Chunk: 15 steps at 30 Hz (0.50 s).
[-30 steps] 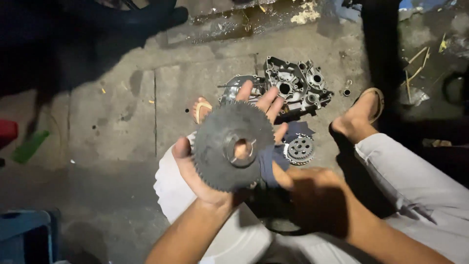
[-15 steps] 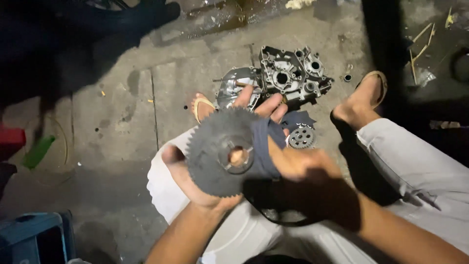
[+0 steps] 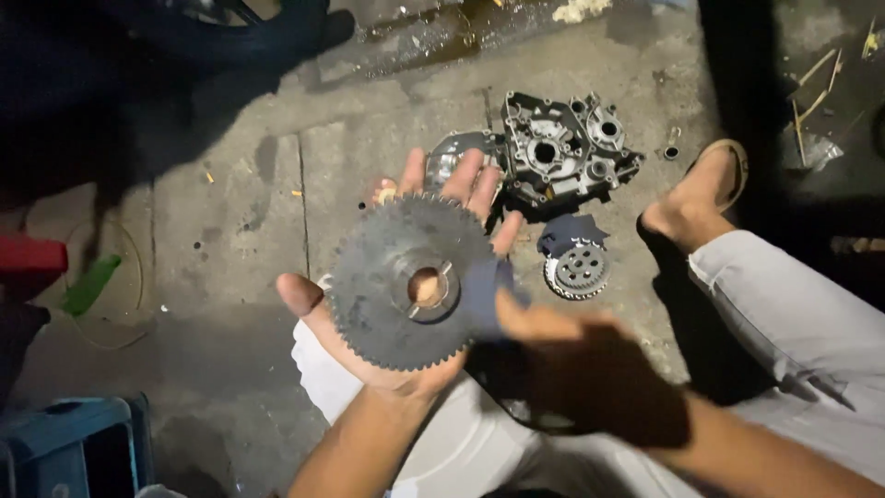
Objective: Cleaning a motorcycle flywheel by wiping it with a cloth to remove dirt and grease.
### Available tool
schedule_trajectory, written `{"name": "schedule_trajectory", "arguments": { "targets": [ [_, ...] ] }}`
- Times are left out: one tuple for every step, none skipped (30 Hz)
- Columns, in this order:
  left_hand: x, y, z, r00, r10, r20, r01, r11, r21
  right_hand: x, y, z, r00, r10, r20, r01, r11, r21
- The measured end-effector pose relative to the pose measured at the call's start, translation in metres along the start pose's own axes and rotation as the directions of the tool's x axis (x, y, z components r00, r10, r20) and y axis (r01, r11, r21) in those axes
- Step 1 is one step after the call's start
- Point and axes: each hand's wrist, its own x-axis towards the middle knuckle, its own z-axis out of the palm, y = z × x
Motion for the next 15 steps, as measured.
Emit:
{"name": "schedule_trajectory", "arguments": {
  "targets": [
    [-0.001, -0.002, -0.001, 1.0, -0.001, -0.012, 0.001, 1.0, -0.005, -0.007, -0.002, 0.006, 1.0, 0.008, 0.009, -0.008, 1.0, 0.005],
    [-0.002, -0.005, -0.001, 1.0, -0.008, -0.02, 0.009, 1.0, 0.007, -0.015, -0.004, 0.011, 0.997, 0.047, 0.058, -0.048, 0.999, 0.009],
    [0.001, -0.005, 0.0, 1.0, -0.015, -0.017, 0.016, 1.0, 0.022, -0.017, -0.005, 0.016, 0.992, 0.08, 0.098, -0.081, 0.997, 0.007],
    [-0.001, -0.006, 0.0, 1.0, -0.016, -0.016, 0.017, 1.0, 0.022, -0.019, -0.006, 0.02, 0.992, 0.081, 0.097, -0.082, 0.997, 0.006],
    [0.0, -0.006, 0.0, 1.0, -0.011, -0.024, 0.011, 1.0, -0.016, -0.018, -0.005, 0.024, 0.982, 0.118, 0.146, -0.119, 0.993, -0.003],
    [0.0, -0.005, -0.001, 0.999, -0.007, -0.032, 0.006, 0.999, -0.054, -0.016, -0.004, 0.029, 0.969, 0.155, 0.193, -0.156, 0.988, -0.014],
    [0.0, -0.005, 0.0, 0.999, -0.004, -0.037, 0.002, 0.998, -0.057, -0.009, -0.007, 0.018, 0.968, 0.155, 0.199, -0.156, 0.988, -0.014],
    [0.001, -0.004, 0.001, 1.0, -0.01, -0.023, 0.008, 0.998, -0.063, -0.002, -0.01, 0.007, 0.998, 0.004, 0.069, 0.001, 0.998, -0.069],
    [0.001, -0.003, 0.001, 1.0, -0.022, -0.015, 0.021, 0.997, -0.07, 0.005, -0.014, -0.003, 0.987, -0.15, -0.052, 0.142, 0.98, -0.14],
    [-0.001, -0.005, 0.0, 0.999, -0.026, -0.025, 0.024, 0.997, -0.073, 0.008, -0.011, -0.007, 0.989, -0.141, -0.048, 0.134, 0.982, -0.135],
    [-0.001, -0.008, -0.001, 0.999, -0.035, -0.024, 0.034, 0.999, -0.033, 0.011, -0.007, -0.012, 0.996, -0.082, -0.045, 0.081, 0.996, -0.028],
    [-0.001, -0.011, 0.0, 0.999, -0.045, -0.023, 0.045, 0.999, 0.008, 0.015, -0.004, -0.018, 0.999, -0.023, -0.036, 0.025, 0.997, 0.079],
    [0.0, -0.009, -0.001, 0.999, -0.044, -0.014, 0.044, 0.999, 0.011, 0.012, -0.001, -0.014, 0.999, -0.029, -0.042, 0.032, 0.997, 0.074],
    [0.001, -0.007, -0.001, 0.996, -0.084, -0.023, 0.085, 0.996, 0.04, 0.009, 0.002, -0.01, 1.0, -0.009, -0.001, 0.009, 0.999, 0.034],
    [0.001, -0.006, -0.001, 0.992, -0.121, -0.036, 0.124, 0.99, 0.067, 0.005, 0.005, -0.006, 0.999, 0.013, 0.043, -0.012, 1.0, -0.006]
  ]
}}
